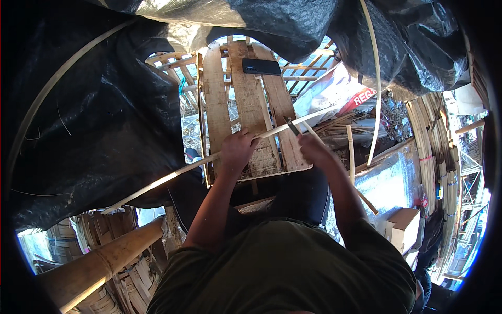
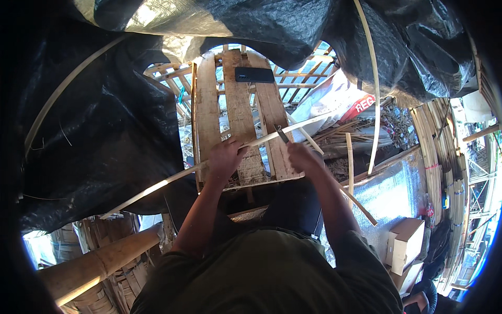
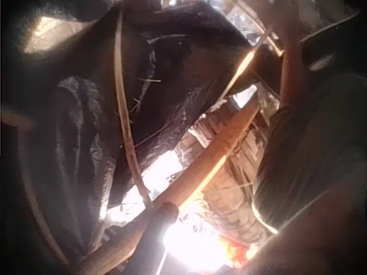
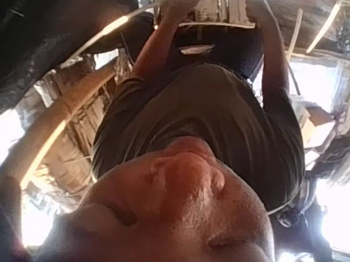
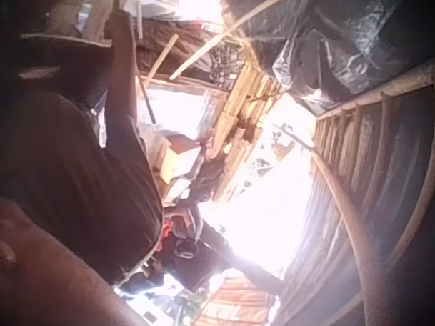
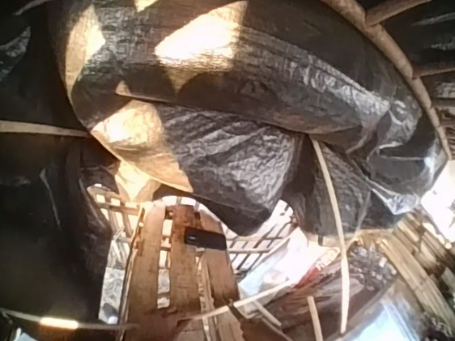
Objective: Shaving and cutting thin strips of wood using a knife while working on a wooden crate.
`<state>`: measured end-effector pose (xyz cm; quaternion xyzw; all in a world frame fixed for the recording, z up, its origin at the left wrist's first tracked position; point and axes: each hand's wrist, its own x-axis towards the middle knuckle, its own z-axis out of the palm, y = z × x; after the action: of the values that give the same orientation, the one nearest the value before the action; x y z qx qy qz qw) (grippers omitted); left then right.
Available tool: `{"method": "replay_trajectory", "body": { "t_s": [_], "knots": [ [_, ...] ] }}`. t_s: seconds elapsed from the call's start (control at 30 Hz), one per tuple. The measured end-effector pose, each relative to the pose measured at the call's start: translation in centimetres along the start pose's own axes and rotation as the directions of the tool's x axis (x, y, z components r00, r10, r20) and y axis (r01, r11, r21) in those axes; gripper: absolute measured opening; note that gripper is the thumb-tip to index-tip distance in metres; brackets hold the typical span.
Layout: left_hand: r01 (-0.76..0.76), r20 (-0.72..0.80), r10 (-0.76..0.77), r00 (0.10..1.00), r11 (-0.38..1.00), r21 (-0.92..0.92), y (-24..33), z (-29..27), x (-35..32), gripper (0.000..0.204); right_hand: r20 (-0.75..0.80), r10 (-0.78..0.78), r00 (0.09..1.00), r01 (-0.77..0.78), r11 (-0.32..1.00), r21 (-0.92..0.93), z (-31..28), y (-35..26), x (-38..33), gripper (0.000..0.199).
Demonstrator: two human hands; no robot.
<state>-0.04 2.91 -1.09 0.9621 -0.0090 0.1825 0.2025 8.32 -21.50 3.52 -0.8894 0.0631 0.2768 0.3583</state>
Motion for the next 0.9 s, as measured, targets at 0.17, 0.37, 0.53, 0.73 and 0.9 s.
{"method": "replay_trajectory", "body": {
  "t_s": [0.17, 0.37, 0.53, 0.73, 0.9],
  "knots": [
    [0.015, -0.001, -0.015, 1.0, 1.0, 0.013, 0.1, -0.1, -0.1, 0.029, -0.053, -0.055, 0.997, 0.063, 0.987, 0.145, -0.4, 3.1, 2.6, 0.029],
    [0.014, -0.025, -0.014, 1.0, 1.0, 0.0, 0.2, -0.2, -0.1, 0.031, -0.133, 0.06, 0.989, 0.01, 0.879, 0.476, -1.3, 2.9, 3.3, 0.023],
    [0.052, 0.063, -0.048, 0.997, 0.997, -0.055, 0.0, -0.1, -0.1, 0.031, -0.109, 0.124, 0.986, -0.113, 0.988, 0.1, -0.7, 2.7, 3.6, 0.026],
    [0.005, -0.007, -0.005, 1.0, 1.0, -0.017, -0.1, -0.1, -0.1, 0.028, 0.274, 0.128, 0.953, -0.232, 0.89, 0.392, 2.1, 1.4, 1.2, 0.031],
    [0.013, -0.004, -0.013, 1.0, 1.0, -0.019, 0.0, -0.2, -0.1, 0.028, 0.113, 0.092, 0.989, -0.129, 0.914, 0.385, 1.6, -2.0, -0.6, 0.03]
  ]
}}
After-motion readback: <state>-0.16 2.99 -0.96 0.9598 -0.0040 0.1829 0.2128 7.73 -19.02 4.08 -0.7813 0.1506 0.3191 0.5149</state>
